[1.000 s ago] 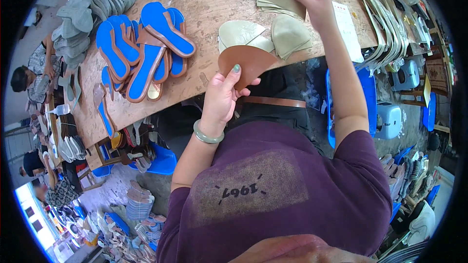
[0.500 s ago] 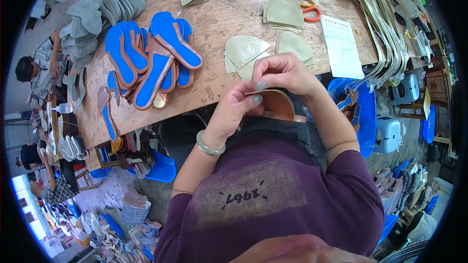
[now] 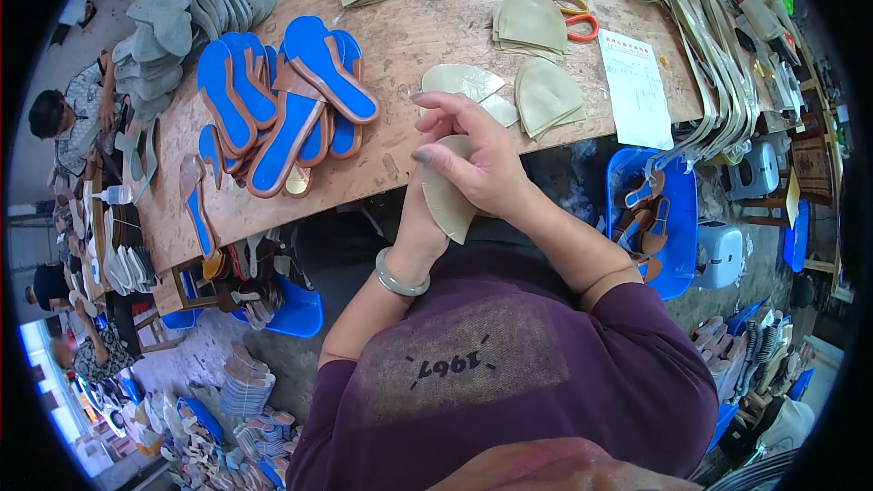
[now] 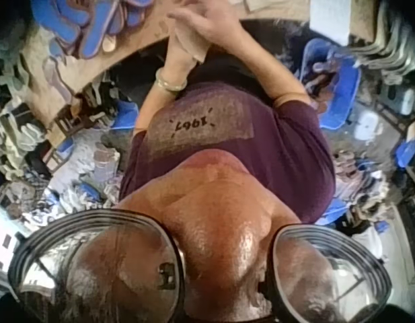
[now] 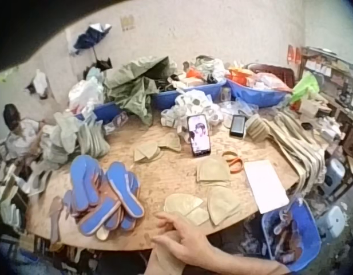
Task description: The person sits at a workbench and repeatedly peels a thin, translucent film off of beige, semi-circular material pieces. They handle the pieces one by one, separating the layers by hand and placing the finished pieces into a pile on the table. The workspace contains stacks of blue and brown shoe insoles and other manufacturing materials.
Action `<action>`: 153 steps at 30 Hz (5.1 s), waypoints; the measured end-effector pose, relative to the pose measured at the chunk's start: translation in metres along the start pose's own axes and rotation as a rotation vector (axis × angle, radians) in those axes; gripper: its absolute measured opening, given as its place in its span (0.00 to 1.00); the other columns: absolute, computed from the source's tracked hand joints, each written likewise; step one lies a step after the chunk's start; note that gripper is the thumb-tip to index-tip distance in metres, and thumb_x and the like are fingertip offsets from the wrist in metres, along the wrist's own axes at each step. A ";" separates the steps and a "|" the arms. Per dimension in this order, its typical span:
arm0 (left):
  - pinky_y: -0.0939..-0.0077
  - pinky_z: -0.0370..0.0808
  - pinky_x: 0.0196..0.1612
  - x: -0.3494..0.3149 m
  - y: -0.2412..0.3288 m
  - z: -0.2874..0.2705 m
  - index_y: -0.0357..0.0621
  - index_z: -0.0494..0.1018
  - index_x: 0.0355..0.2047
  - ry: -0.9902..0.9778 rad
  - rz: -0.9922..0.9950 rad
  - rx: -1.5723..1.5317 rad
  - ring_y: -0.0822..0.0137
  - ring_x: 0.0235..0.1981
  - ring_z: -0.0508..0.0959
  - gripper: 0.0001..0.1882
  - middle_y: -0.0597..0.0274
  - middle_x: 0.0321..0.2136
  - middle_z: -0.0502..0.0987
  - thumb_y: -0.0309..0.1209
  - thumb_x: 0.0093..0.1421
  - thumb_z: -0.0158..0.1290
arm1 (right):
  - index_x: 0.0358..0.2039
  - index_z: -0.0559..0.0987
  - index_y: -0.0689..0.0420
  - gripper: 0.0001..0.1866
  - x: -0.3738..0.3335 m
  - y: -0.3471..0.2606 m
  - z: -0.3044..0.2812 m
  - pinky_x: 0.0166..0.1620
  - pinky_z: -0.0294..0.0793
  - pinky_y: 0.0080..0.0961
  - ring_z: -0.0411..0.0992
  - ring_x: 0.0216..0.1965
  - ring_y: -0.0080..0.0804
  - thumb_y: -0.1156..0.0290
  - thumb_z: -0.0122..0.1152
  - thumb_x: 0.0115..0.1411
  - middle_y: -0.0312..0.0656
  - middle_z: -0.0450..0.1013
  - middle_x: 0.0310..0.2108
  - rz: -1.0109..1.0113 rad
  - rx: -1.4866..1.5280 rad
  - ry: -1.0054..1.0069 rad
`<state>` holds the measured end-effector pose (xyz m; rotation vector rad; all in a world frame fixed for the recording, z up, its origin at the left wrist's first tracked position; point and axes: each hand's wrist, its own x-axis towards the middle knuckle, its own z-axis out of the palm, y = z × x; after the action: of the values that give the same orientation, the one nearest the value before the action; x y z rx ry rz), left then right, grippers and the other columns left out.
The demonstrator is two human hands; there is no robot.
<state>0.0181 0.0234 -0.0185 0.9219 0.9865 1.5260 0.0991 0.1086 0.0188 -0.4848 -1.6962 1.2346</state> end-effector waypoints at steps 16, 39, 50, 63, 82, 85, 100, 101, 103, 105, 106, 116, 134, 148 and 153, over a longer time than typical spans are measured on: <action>0.81 0.73 0.46 0.024 0.021 -0.004 0.33 0.64 0.59 0.244 0.090 0.057 0.76 0.41 0.76 0.20 0.58 0.44 0.77 0.23 0.66 0.46 | 0.41 0.77 0.64 0.09 0.021 0.021 -0.053 0.38 0.73 0.18 0.73 0.31 0.21 0.74 0.57 0.62 0.38 0.75 0.31 -0.001 -0.150 0.261; 0.68 0.79 0.45 0.023 0.026 0.005 0.37 0.72 0.52 0.194 0.668 1.065 0.54 0.45 0.80 0.20 0.47 0.48 0.76 0.16 0.58 0.51 | 0.38 0.80 0.65 0.08 -0.008 -0.001 -0.045 0.38 0.72 0.17 0.73 0.33 0.19 0.76 0.56 0.61 0.35 0.76 0.31 0.397 0.206 -0.078; 0.79 0.77 0.43 0.014 0.025 0.011 0.35 0.73 0.49 0.192 0.359 0.592 0.69 0.40 0.80 0.13 0.53 0.42 0.79 0.22 0.64 0.49 | 0.35 0.79 0.65 0.06 -0.009 -0.001 -0.046 0.33 0.72 0.18 0.73 0.31 0.20 0.77 0.58 0.58 0.37 0.75 0.29 0.316 0.124 -0.079; 0.83 0.72 0.44 0.019 0.022 0.005 0.35 0.71 0.47 0.276 0.072 -0.195 0.77 0.38 0.75 0.14 0.64 0.39 0.77 0.32 0.68 0.47 | 0.30 0.75 0.62 0.04 -0.023 0.010 -0.036 0.34 0.70 0.17 0.70 0.30 0.19 0.76 0.58 0.53 0.35 0.71 0.29 0.326 0.354 -0.106; 0.77 0.74 0.48 0.009 0.014 0.010 0.34 0.72 0.47 0.207 0.261 0.660 0.69 0.41 0.79 0.13 0.56 0.41 0.79 0.29 0.69 0.43 | 0.19 0.75 0.62 0.16 -0.049 0.021 -0.072 0.25 0.68 0.20 0.69 0.21 0.20 0.69 0.55 0.63 0.36 0.70 0.16 0.510 0.016 -0.304; 0.71 0.78 0.43 0.020 0.020 -0.003 0.33 0.71 0.44 0.335 0.329 0.313 0.65 0.38 0.80 0.13 0.52 0.39 0.79 0.31 0.69 0.44 | 0.16 0.73 0.62 0.18 -0.070 0.032 -0.083 0.24 0.65 0.22 0.66 0.18 0.22 0.69 0.53 0.63 0.37 0.69 0.16 0.358 -0.054 -0.293; 0.79 0.72 0.37 0.018 -0.006 0.019 0.38 0.76 0.41 0.075 0.130 0.537 0.75 0.31 0.76 0.09 0.63 0.29 0.79 0.29 0.65 0.51 | 0.46 0.77 0.65 0.15 -0.067 0.002 -0.110 0.44 0.73 0.21 0.74 0.38 0.23 0.76 0.61 0.58 0.39 0.77 0.36 0.364 -0.269 -0.153; 0.80 0.72 0.34 0.023 -0.010 0.019 0.38 0.75 0.42 0.092 0.127 0.504 0.75 0.29 0.75 0.10 0.63 0.28 0.79 0.30 0.65 0.51 | 0.45 0.77 0.65 0.14 -0.066 0.006 -0.107 0.40 0.73 0.19 0.74 0.34 0.22 0.77 0.61 0.58 0.38 0.76 0.34 0.482 -0.160 -0.156; 0.82 0.71 0.30 0.031 -0.015 0.014 0.38 0.73 0.43 0.135 0.115 0.444 0.77 0.27 0.75 0.11 0.63 0.26 0.78 0.32 0.66 0.51 | 0.41 0.78 0.65 0.10 -0.058 0.014 -0.107 0.33 0.71 0.15 0.72 0.28 0.18 0.77 0.61 0.58 0.35 0.76 0.30 0.587 -0.006 -0.114; 0.85 0.68 0.24 0.033 -0.010 0.014 0.39 0.71 0.45 0.182 -0.023 0.322 0.80 0.23 0.72 0.12 0.64 0.24 0.76 0.34 0.66 0.51 | 0.37 0.78 0.64 0.06 -0.038 0.005 -0.108 0.29 0.68 0.13 0.70 0.24 0.16 0.78 0.60 0.59 0.33 0.74 0.27 0.585 -0.024 -0.056; 0.87 0.67 0.21 0.034 -0.006 0.016 0.39 0.69 0.45 0.204 -0.090 0.259 0.82 0.22 0.71 0.13 0.65 0.24 0.75 0.35 0.66 0.51 | 0.38 0.80 0.64 0.08 -0.034 0.013 -0.112 0.30 0.69 0.13 0.70 0.24 0.15 0.75 0.60 0.59 0.33 0.75 0.27 0.537 -0.031 -0.055; 0.79 0.72 0.45 0.040 -0.018 -0.032 0.35 0.68 0.51 0.333 0.218 0.570 0.74 0.41 0.73 0.15 0.62 0.42 0.73 0.27 0.67 0.47 | 0.46 0.75 0.59 0.21 0.015 0.046 -0.121 0.50 0.70 0.38 0.71 0.48 0.47 0.71 0.66 0.50 0.50 0.73 0.44 -0.191 -1.018 0.110; 0.74 0.72 0.52 0.039 0.002 -0.037 0.33 0.63 0.58 0.251 0.001 -0.088 0.67 0.49 0.75 0.19 0.53 0.47 0.75 0.28 0.69 0.40 | 0.37 0.77 0.60 0.13 0.012 0.040 -0.046 0.37 0.77 0.29 0.76 0.32 0.38 0.77 0.64 0.49 0.44 0.76 0.33 -0.528 -0.491 -0.364; 0.70 0.78 0.40 0.020 0.000 -0.002 0.39 0.62 0.62 0.191 0.390 1.064 0.58 0.38 0.81 0.24 0.42 0.44 0.77 0.18 0.64 0.43 | 0.37 0.80 0.66 0.09 -0.009 0.012 -0.041 0.36 0.74 0.19 0.74 0.31 0.21 0.73 0.57 0.61 0.39 0.78 0.29 0.489 0.065 -0.117; 0.67 0.77 0.38 0.022 0.012 -0.001 0.38 0.61 0.62 0.179 0.538 1.214 0.53 0.37 0.81 0.26 0.41 0.43 0.76 0.18 0.62 0.44 | 0.37 0.80 0.66 0.09 -0.009 0.007 -0.043 0.37 0.74 0.21 0.75 0.32 0.23 0.73 0.57 0.61 0.41 0.78 0.29 0.347 0.005 -0.157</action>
<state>0.0099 0.0435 -0.0058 2.0303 1.9754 1.3518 0.1387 0.1268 0.0101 -0.7173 -1.7899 1.5583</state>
